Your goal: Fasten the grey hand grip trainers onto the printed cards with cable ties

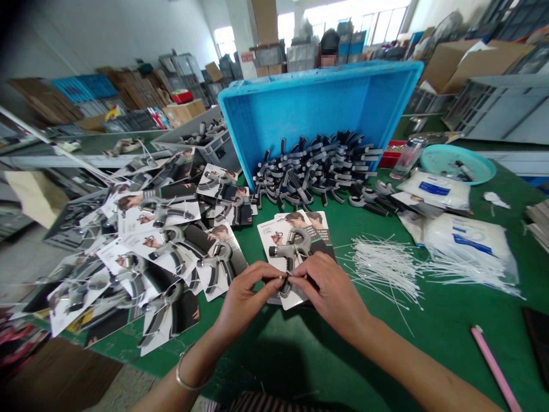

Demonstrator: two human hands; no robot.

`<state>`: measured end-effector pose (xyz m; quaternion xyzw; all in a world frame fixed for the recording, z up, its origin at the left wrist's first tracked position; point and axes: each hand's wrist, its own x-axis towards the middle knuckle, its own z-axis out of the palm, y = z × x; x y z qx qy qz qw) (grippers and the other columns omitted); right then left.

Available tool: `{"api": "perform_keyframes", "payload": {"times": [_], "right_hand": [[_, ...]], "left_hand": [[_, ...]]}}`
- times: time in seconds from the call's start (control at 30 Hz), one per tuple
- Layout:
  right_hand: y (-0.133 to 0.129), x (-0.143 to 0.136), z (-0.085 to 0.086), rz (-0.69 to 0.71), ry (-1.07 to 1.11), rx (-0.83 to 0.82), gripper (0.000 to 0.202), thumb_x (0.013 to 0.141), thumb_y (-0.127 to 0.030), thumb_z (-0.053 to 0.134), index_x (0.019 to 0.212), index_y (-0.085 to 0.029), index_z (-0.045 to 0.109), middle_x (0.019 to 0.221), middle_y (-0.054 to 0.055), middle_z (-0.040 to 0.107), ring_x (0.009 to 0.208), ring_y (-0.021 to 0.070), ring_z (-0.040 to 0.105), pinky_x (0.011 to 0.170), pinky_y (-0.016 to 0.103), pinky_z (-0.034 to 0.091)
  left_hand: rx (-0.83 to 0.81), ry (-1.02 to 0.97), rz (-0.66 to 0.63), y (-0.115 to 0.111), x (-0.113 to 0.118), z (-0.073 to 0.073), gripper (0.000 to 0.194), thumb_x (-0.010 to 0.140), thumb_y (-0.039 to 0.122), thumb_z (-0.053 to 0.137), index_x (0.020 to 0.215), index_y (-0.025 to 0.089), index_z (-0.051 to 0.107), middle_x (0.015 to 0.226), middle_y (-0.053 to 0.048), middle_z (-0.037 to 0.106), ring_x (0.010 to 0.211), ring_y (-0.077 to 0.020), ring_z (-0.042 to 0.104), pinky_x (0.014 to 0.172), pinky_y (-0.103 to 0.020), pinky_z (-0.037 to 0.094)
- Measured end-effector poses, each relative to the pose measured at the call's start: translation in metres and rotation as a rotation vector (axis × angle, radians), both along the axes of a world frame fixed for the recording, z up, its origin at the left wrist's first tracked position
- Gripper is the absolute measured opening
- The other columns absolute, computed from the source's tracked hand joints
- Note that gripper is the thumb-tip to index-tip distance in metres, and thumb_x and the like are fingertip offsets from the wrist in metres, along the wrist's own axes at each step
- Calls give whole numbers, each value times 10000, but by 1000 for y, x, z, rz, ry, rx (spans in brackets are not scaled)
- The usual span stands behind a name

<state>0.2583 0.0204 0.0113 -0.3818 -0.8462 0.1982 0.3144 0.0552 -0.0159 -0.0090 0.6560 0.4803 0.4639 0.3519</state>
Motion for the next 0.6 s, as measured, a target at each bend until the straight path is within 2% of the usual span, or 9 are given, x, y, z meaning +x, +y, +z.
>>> {"api": "perform_keyframes", "payload": {"times": [0.1,0.27,0.6], "right_hand": [[2,2,6,81,-92,43,137,978,-242,570,867,-193,633,840,48,650,834,203,566,758,333,459],[4,5,17,112,-258,149,244,1006,-205,472,858,-169,663,841,95,630,857,234,540,762,372,455],[7,7,15,156,-283,185,230,1001,-179,467,887,-161,666,851,93,624,830,224,512,754,371,455]], "left_hand": [[-18,-1,-12,-1,-1,2,91,911,208,661,921,178,746,904,-46,703,897,-167,649,843,-270,497],[-49,-5,-24,0,-1,5,104,919,229,650,908,184,742,910,-48,709,900,-174,650,843,-281,502],[-59,16,-46,2,2,6,102,917,211,650,926,192,750,911,-38,714,895,-166,652,847,-268,487]]}}
